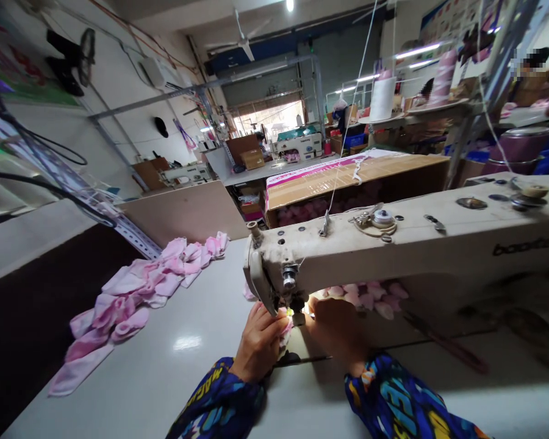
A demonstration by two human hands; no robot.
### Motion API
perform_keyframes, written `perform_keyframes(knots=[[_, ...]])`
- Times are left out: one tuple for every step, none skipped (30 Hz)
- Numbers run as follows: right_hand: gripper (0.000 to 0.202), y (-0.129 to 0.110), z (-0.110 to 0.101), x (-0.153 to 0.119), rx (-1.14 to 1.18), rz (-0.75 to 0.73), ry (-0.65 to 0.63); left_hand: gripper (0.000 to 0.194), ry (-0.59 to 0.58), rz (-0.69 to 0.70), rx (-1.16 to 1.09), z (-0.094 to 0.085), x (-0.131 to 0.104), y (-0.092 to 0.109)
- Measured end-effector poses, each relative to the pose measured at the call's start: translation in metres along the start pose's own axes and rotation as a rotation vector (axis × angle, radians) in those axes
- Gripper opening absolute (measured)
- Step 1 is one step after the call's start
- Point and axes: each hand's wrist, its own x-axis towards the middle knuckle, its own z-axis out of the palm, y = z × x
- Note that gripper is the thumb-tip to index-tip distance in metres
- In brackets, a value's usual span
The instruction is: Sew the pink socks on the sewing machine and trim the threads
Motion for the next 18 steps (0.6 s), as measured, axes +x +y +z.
perform_keyframes(knots=[[0.029, 0.0, 0.0, 0.001, -0.005, -0.017, -0.021, 0.024, -0.004, -0.006, 0.001, 0.0, -0.001, 0.0], [0.029, 0.001, 0.001, 0.002, -0.011, -0.029, -0.042, 0.024, -0.012, -0.014, -0.002, 0.001, -0.001, -0.001], [0.028, 0.001, 0.0, 0.003, -0.015, -0.042, -0.063, 0.024, -0.022, -0.022, -0.007, 0.001, -0.002, -0.001], [0.027, 0.002, 0.0, 0.003, -0.019, -0.05, -0.075, 0.024, -0.034, -0.031, -0.016, 0.001, -0.003, -0.001], [0.026, 0.002, 0.0, 0.004, -0.023, -0.053, -0.086, 0.024, -0.046, -0.04, -0.028, 0.002, -0.004, -0.002], [0.025, 0.003, -0.001, 0.005, -0.027, -0.055, -0.094, 0.024, -0.056, -0.049, -0.04, 0.002, -0.004, -0.002], [0.025, 0.004, -0.001, 0.005, -0.035, -0.054, -0.101, 0.025, -0.06, -0.055, -0.05, 0.002, -0.004, -0.003], [0.025, 0.005, -0.001, 0.005, -0.043, -0.058, -0.108, 0.026, -0.062, -0.058, -0.058, 0.002, -0.004, -0.003], [0.024, 0.006, 0.0, 0.006, -0.047, -0.067, -0.113, 0.027, -0.061, -0.057, -0.065, 0.002, -0.005, -0.004], [0.024, 0.007, 0.001, 0.006, -0.045, -0.077, -0.115, 0.029, -0.059, -0.055, -0.067, 0.003, -0.004, -0.004], [0.023, 0.009, 0.003, 0.007, -0.039, -0.093, -0.112, 0.03, -0.056, -0.053, -0.067, 0.003, -0.004, -0.004], [0.023, 0.01, 0.006, 0.007, -0.037, -0.106, -0.101, 0.03, -0.055, -0.052, -0.065, 0.003, -0.004, -0.004], [0.022, 0.011, 0.009, 0.008, -0.045, -0.118, -0.09, 0.03, -0.057, -0.052, -0.063, 0.004, -0.004, -0.004], [0.021, 0.012, 0.012, 0.008, -0.058, -0.124, -0.08, 0.03, -0.06, -0.053, -0.06, 0.004, -0.003, -0.004], [0.021, 0.012, 0.015, 0.008, -0.072, -0.12, -0.073, 0.03, -0.06, -0.054, -0.056, 0.004, -0.003, -0.004], [0.021, 0.012, 0.017, 0.008, -0.081, -0.113, -0.069, 0.03, -0.063, -0.054, -0.05, 0.004, -0.003, -0.003], [0.021, 0.012, 0.018, 0.008, -0.084, -0.106, -0.062, 0.029, -0.071, -0.052, -0.046, 0.004, -0.003, -0.002], [0.022, 0.012, 0.018, 0.007, -0.082, -0.093, -0.053, 0.028, -0.083, -0.052, -0.041, 0.004, -0.003, -0.002]])
